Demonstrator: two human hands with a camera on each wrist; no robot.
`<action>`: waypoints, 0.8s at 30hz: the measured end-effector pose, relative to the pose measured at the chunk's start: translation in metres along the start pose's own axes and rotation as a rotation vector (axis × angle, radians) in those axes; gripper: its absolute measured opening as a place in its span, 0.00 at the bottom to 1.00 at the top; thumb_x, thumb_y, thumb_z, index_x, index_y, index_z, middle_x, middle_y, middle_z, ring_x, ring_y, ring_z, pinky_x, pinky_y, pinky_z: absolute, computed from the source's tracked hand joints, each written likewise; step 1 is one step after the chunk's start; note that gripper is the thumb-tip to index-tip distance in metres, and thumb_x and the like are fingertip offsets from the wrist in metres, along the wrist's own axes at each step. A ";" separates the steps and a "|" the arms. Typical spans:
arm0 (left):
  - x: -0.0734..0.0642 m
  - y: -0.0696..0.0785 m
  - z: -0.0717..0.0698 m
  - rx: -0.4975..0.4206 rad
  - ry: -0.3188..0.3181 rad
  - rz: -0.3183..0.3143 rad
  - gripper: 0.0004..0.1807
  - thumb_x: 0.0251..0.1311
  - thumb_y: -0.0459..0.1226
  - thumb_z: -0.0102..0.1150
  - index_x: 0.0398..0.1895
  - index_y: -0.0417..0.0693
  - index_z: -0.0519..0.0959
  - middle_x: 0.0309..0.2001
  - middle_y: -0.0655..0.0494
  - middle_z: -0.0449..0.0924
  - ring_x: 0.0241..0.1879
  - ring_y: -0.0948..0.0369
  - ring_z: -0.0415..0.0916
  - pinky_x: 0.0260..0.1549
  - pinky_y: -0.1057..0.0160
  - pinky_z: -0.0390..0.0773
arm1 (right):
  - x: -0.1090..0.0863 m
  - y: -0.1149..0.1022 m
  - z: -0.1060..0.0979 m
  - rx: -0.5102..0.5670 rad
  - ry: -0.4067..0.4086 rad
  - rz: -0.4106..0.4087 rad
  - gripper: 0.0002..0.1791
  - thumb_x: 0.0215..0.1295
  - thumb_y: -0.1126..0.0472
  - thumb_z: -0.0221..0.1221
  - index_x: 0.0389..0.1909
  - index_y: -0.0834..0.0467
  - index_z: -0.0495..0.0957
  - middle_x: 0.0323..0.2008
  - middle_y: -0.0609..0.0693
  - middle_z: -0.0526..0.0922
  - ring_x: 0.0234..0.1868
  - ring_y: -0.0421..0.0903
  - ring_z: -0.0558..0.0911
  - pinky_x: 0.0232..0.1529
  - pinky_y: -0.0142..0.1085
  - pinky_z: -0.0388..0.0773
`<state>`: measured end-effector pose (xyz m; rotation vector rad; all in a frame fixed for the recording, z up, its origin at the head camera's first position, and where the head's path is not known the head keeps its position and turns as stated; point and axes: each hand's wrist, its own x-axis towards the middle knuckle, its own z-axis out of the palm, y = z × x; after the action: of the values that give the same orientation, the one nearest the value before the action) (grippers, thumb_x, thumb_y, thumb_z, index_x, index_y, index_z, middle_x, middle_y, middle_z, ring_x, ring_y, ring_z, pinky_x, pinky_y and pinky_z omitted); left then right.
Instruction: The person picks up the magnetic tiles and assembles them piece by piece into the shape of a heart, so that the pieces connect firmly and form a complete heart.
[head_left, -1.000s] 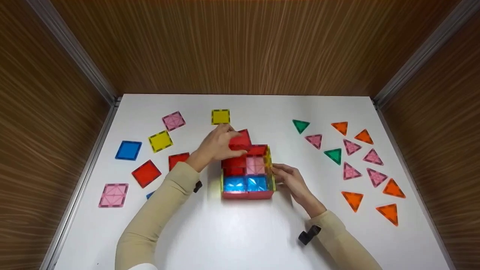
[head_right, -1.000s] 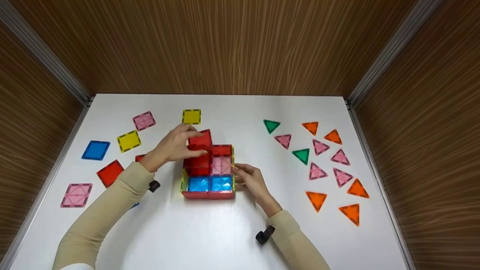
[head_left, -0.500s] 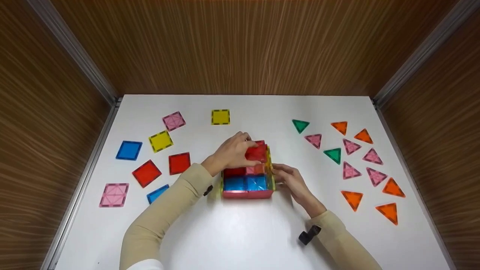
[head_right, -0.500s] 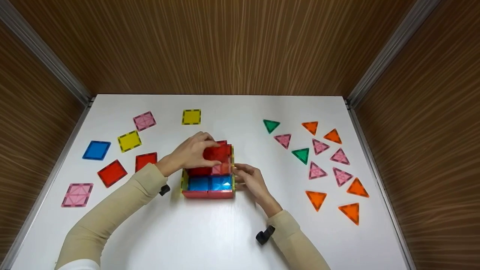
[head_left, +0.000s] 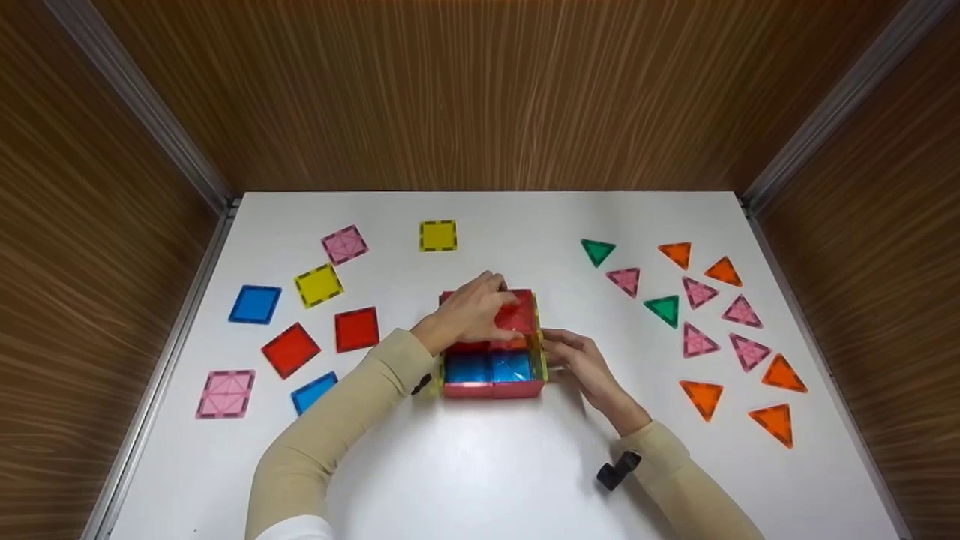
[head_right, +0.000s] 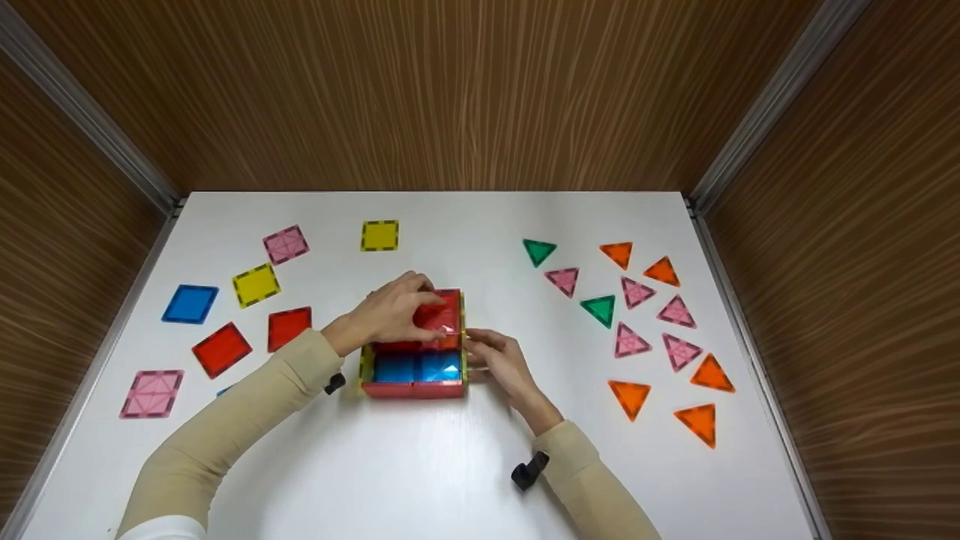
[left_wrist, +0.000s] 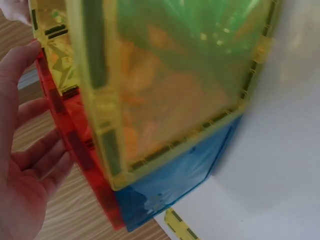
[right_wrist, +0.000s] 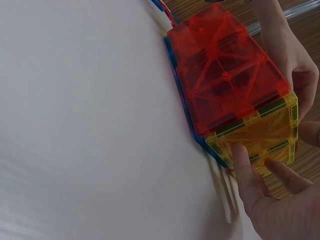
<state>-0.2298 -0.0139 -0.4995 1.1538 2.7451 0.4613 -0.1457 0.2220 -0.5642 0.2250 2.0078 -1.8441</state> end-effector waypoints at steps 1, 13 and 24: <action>0.000 0.000 0.000 0.002 0.004 0.003 0.34 0.61 0.59 0.72 0.63 0.48 0.83 0.57 0.45 0.79 0.56 0.52 0.75 0.61 0.57 0.83 | 0.000 0.000 0.000 -0.003 0.003 0.003 0.29 0.78 0.47 0.58 0.72 0.59 0.74 0.66 0.61 0.82 0.52 0.50 0.86 0.53 0.33 0.86; 0.000 0.004 0.004 0.085 0.059 0.020 0.30 0.63 0.59 0.70 0.57 0.47 0.86 0.56 0.41 0.83 0.53 0.48 0.78 0.57 0.54 0.86 | 0.003 -0.002 0.005 -0.026 0.076 0.027 0.28 0.77 0.45 0.60 0.67 0.59 0.78 0.61 0.59 0.83 0.48 0.47 0.85 0.51 0.32 0.85; -0.012 0.001 0.004 0.020 0.088 0.030 0.31 0.68 0.58 0.65 0.61 0.45 0.83 0.61 0.43 0.81 0.59 0.50 0.77 0.65 0.55 0.82 | 0.003 -0.001 0.006 -0.012 0.090 0.013 0.28 0.76 0.45 0.61 0.66 0.59 0.79 0.63 0.61 0.83 0.50 0.52 0.86 0.52 0.34 0.86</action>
<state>-0.2195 -0.0211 -0.5033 1.2094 2.8162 0.5010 -0.1476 0.2154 -0.5647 0.3216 2.0716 -1.8441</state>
